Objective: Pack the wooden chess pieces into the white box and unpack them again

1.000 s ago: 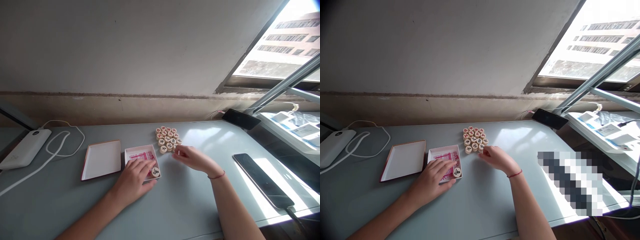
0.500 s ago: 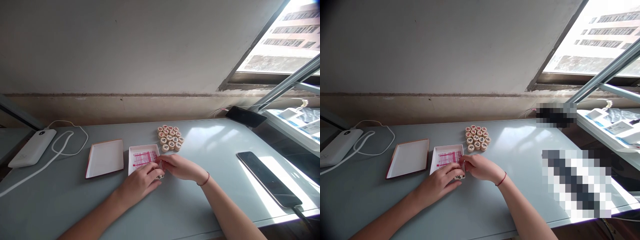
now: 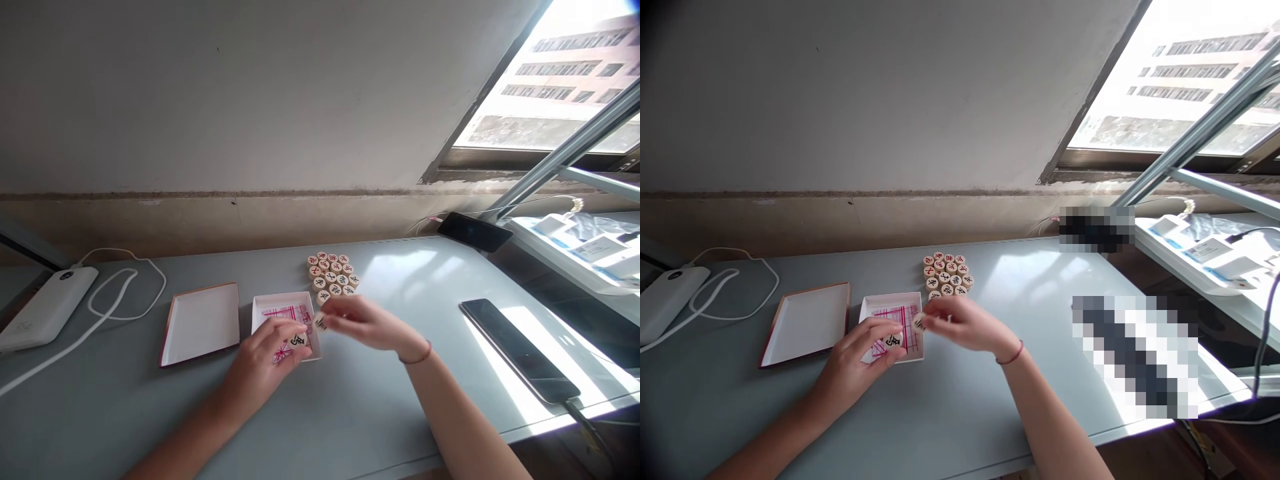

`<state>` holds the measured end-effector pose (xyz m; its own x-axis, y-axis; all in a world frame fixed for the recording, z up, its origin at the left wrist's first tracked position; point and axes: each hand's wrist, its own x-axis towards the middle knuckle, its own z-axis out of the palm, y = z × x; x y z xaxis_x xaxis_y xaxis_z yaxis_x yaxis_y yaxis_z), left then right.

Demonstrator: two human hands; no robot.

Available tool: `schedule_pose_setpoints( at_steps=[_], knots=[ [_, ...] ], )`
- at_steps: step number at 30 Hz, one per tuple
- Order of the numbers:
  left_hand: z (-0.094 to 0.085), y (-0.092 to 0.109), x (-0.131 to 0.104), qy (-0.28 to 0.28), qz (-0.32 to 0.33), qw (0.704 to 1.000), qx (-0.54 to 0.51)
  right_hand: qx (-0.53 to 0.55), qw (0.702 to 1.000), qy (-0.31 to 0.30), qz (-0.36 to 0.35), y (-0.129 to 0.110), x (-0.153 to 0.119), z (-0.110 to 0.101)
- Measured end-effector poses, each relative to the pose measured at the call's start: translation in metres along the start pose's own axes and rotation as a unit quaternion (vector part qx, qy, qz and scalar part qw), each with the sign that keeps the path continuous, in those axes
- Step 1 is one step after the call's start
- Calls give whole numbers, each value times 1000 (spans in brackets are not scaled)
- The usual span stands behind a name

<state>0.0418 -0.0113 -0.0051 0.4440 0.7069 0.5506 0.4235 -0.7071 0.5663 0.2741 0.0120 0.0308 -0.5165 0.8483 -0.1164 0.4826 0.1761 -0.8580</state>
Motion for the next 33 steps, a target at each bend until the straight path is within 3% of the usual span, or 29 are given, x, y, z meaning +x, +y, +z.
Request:
schedule_pose_setpoints(
  at_steps=[4,6,9,13,15,17,20,24,28,31,33],
  knots=[
    [-5,1,0,-35,-55,998,-3,-74,974,151,149,24,-14,-35],
    [-6,1,0,-43,-67,997,-10,-106,961,133,217,38,-17,-47],
    [-7,1,0,-43,-62,997,-11,-116,957,83,251,56,-17,-52],
    [-6,-2,-2,-39,-55,998,6,-165,945,109,262,59,-13,-49],
    [-4,-3,-4,-34,-55,998,18,-176,946,144,229,48,-9,-41],
    [-2,-3,-4,-28,-48,998,24,-135,970,140,146,30,-4,-26],
    [1,-2,-4,-10,-13,999,34,-15,1000,-4,-5,0,6,6],
    [2,-1,-4,6,12,998,59,14,997,-60,-43,-18,12,31],
    [0,-2,-4,-14,1,996,83,-17,1000,-1,0,-1,3,5],
    [-4,-5,-2,-43,-2,995,93,-46,989,89,109,24,-8,-29],
    [-6,-8,-2,-76,6,992,101,-76,975,112,178,40,-14,-44]
  ],
)
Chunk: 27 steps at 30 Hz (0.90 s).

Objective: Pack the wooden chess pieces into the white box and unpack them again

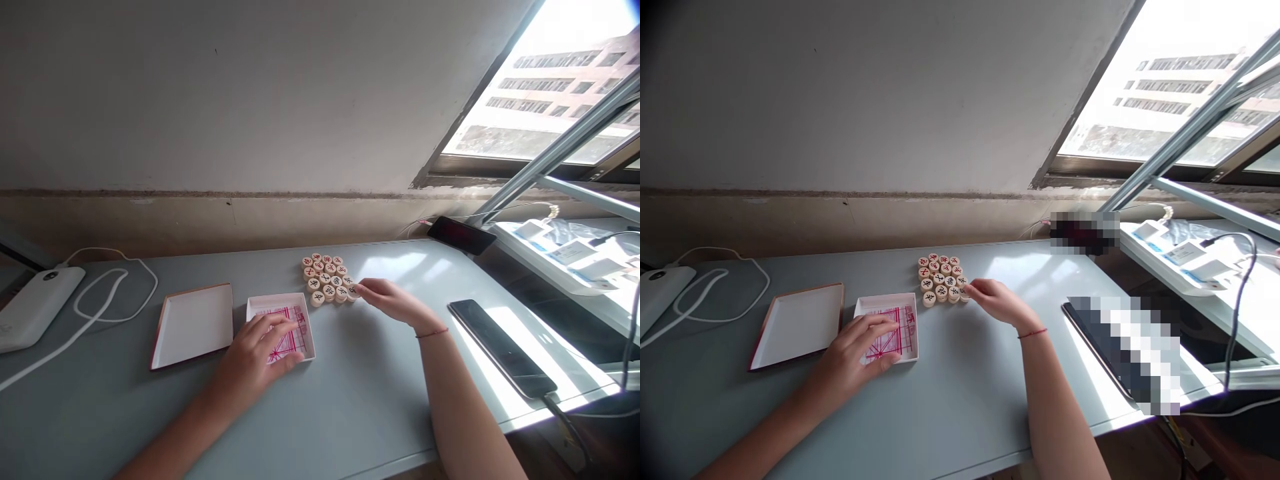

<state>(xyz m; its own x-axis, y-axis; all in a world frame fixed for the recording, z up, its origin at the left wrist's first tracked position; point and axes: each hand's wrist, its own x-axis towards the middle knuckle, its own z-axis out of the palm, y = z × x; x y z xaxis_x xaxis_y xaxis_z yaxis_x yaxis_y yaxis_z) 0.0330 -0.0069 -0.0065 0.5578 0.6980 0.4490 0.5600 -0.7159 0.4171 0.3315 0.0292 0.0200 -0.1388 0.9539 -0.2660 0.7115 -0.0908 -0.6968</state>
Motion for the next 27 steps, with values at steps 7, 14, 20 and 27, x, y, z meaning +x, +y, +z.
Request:
schedule_pose_setpoints(
  at_steps=[7,14,20,27],
  knots=[
    [-3,-7,-2,-119,46,991,32,-45,995,-16,87,21,8,-1],
    [7,-4,-4,-137,58,987,68,-78,995,-28,57,20,4,-1],
    [-8,-9,0,-123,32,990,67,-81,996,26,14,0,-6,3],
    [-44,-30,-9,-111,-49,983,135,-219,942,67,-245,-72,-1,73]
  ],
)
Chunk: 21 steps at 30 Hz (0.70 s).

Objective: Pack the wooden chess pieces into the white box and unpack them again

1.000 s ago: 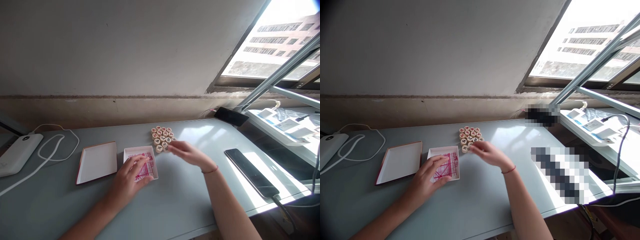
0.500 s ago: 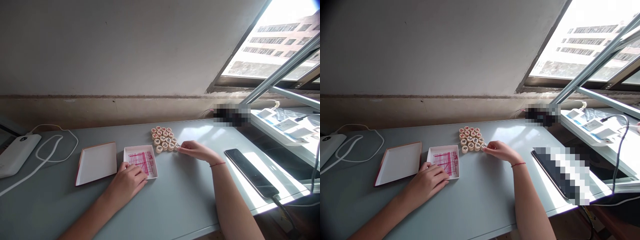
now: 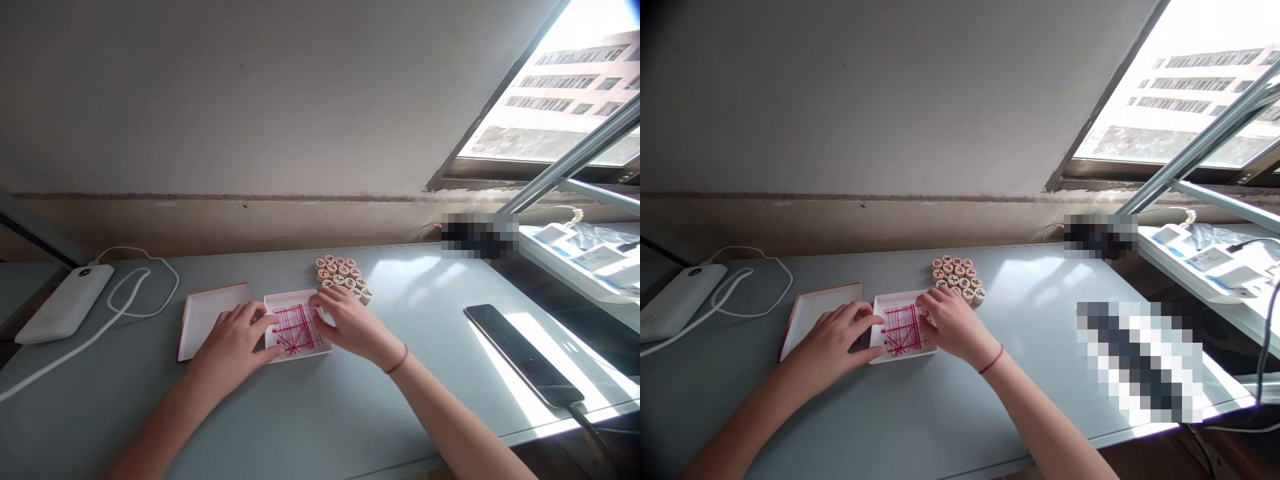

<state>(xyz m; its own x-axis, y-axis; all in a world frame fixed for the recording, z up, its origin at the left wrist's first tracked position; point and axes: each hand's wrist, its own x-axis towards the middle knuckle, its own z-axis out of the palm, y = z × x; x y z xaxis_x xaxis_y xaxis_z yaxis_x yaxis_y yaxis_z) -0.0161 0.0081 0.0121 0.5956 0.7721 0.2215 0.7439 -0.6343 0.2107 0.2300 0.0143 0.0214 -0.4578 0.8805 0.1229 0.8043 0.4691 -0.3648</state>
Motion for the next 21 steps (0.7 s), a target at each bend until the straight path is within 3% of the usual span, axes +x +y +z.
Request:
schedule_pose_setpoints(
  at_steps=[5,9,12,17,21],
  knots=[
    [1,3,-30,48,9,999,4,-141,988,-70,1,-17,25,27],
    [9,14,-46,94,37,995,-17,-143,985,-92,41,-17,35,34],
    [14,21,-50,96,55,992,-68,-114,986,-100,67,-21,38,34],
    [17,28,-55,137,32,982,-123,61,991,-54,105,-27,29,14],
    [20,28,-55,179,-103,966,-155,282,952,-83,85,-24,13,-1]
  ],
)
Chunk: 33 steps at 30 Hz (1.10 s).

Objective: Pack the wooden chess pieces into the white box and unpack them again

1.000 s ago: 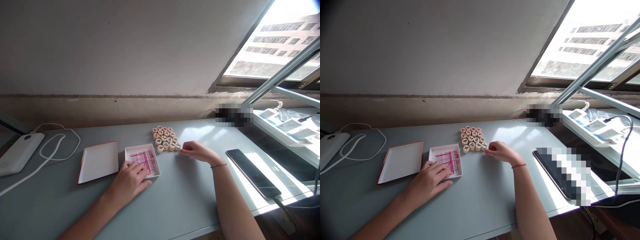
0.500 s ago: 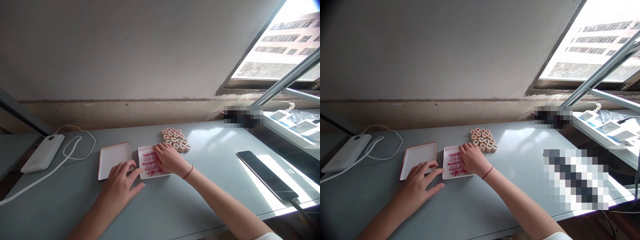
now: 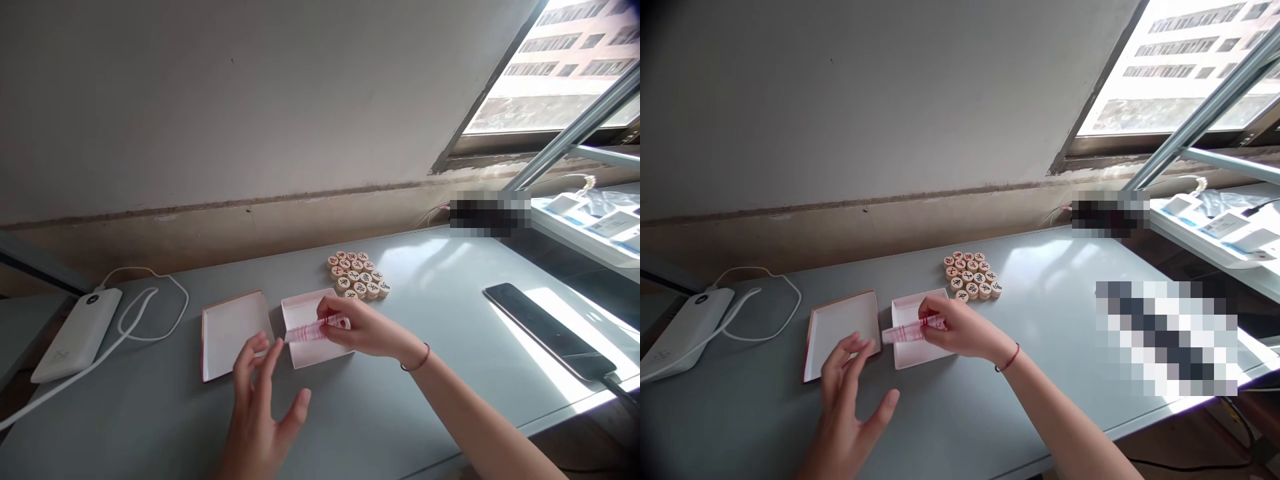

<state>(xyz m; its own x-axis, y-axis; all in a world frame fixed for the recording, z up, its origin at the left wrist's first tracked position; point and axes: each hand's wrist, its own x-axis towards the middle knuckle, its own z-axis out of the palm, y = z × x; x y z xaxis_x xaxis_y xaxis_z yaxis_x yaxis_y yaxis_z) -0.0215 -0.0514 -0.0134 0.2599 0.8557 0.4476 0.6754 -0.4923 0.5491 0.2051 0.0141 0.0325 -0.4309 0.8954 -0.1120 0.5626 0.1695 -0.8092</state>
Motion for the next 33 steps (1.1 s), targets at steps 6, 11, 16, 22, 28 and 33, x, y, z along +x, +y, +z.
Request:
schedule_pose_setpoints(
  at_steps=[6,11,16,22,28,33],
  knots=[
    [11,19,27,-121,-215,949,-198,187,982,4,-25,8,-12,0],
    [25,38,50,-34,-214,954,-208,230,967,101,-45,26,-33,-13],
    [36,32,57,69,-25,996,-51,31,990,134,9,72,-60,-37],
    [34,12,60,29,80,996,22,-188,966,172,35,104,-69,-31],
    [34,10,54,-120,145,982,34,-267,936,228,1,104,-72,-30],
    [25,6,49,-103,133,982,81,-246,930,265,-65,99,-75,-25]
  ],
)
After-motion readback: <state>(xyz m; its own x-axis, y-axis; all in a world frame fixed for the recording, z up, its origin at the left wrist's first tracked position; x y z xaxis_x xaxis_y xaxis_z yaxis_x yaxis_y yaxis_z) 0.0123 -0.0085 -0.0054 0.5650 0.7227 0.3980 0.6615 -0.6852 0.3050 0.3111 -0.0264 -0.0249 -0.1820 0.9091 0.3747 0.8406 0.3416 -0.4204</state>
